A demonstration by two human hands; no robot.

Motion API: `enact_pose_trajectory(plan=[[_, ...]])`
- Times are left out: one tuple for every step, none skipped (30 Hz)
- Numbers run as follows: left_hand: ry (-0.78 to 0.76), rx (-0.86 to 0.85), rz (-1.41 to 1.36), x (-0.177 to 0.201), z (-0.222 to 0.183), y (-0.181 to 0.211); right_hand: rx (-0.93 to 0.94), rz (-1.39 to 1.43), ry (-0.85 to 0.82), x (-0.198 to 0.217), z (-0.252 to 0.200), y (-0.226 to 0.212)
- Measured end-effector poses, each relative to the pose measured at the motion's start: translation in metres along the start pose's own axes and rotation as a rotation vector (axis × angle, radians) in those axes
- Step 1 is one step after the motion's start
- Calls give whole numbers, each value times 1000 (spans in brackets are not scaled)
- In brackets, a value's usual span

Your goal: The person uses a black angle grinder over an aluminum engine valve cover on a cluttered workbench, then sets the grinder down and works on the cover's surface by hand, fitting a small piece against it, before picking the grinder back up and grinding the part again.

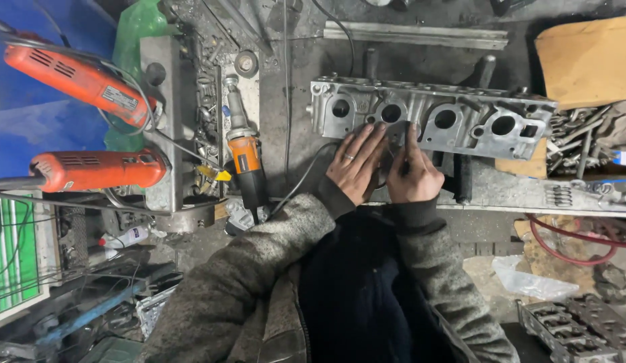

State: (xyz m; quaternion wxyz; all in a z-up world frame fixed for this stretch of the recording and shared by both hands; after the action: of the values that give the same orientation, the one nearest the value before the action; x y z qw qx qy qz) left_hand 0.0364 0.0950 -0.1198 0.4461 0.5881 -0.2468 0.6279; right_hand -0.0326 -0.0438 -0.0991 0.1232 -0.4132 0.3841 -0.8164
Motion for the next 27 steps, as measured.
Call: enact_pose_trajectory(plan=[[-7, -5, -8, 1, -1, 3, -19, 3, 0, 2, 1, -2], [-15, -10, -15, 2, -3, 5, -37, 6, 1, 3, 2, -4], [-24, -12, -20, 0, -3, 4, -48, 4, -2, 3, 0, -4], [-22, 1, -35, 0, -4, 3, -42, 26, 5, 3, -2, -5], [-14, 15, -56, -2, -3, 3, -32, 41, 10, 5, -3, -6], [-19, 13, -68, -4, -6, 8, -40, 31, 6, 10, -6, -5], [-1, 9, -56, -5, -2, 5, -7, 60, 19, 8, -1, -3], [16, 5, -43, -6, 1, 1, 26, 88, 32, 6, 4, -1], [5, 9, -47, -1, -1, 1, 16, 89, 25, 8, 8, -7], [-4, 14, -71, 2, -2, 2, -61, 115, 3, 9, 11, -11], [-10, 12, -103, 4, -2, 6, -139, 131, -16, 13, 14, -13], [-18, 10, -115, 1, -5, 8, -151, 122, -19, 21, 11, -11], [-36, 7, -90, -2, -3, 5, -258, 165, -75, 25, 15, -6], [-53, 3, -65, -4, 0, 3, -365, 209, -132, 28, 19, -3], [-50, 11, -58, -8, -2, 0, -358, 215, -138, 30, 23, 5], [-47, 1, -27, -12, -4, -1, -315, 266, -171, 30, 26, 13], [-53, -14, -2, -15, -7, -2, -283, 316, -202, 32, 27, 20], [-58, -11, 0, -14, -9, -5, -287, 320, -205, 28, 28, 19], [-40, -13, -34, -14, -9, -1, -266, 349, -197, 31, 26, 18], [-21, -15, -69, -14, -10, 2, -246, 378, -189, 35, 23, 18], [-15, -19, -71, -15, -9, 5, -241, 373, -185, 39, 20, 21], [-3, -15, -84, -16, -8, 7, -232, 343, -186, 43, 17, 22], [10, 0, -78, -14, -8, 3, -213, 333, -193, 39, 18, 23], [18, 6, -60, -11, -2, -4, -198, 347, -194, 34, 31, 19], [6, 9, -67, -7, -6, -2, -207, 311, -204, 34, 31, 13], [-7, 13, -75, -4, -10, 0, -217, 276, -214, 35, 31, 8], [-7, 4, -84, -7, -7, 1, -222, 266, -207, 38, 25, 17]])
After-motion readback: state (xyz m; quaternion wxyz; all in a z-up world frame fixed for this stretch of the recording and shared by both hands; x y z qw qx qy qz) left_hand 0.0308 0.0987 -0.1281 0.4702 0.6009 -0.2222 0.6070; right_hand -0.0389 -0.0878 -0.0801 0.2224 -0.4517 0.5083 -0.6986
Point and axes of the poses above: each hand's wrist, its own z-axis towards the middle knuckle, its own x-axis out of the back of the hand, y = z × x, the point moved 2 cm from there along z, towards the middle knuckle, and after that the axes turned 8 degrees about z, right-handed, at the moved point
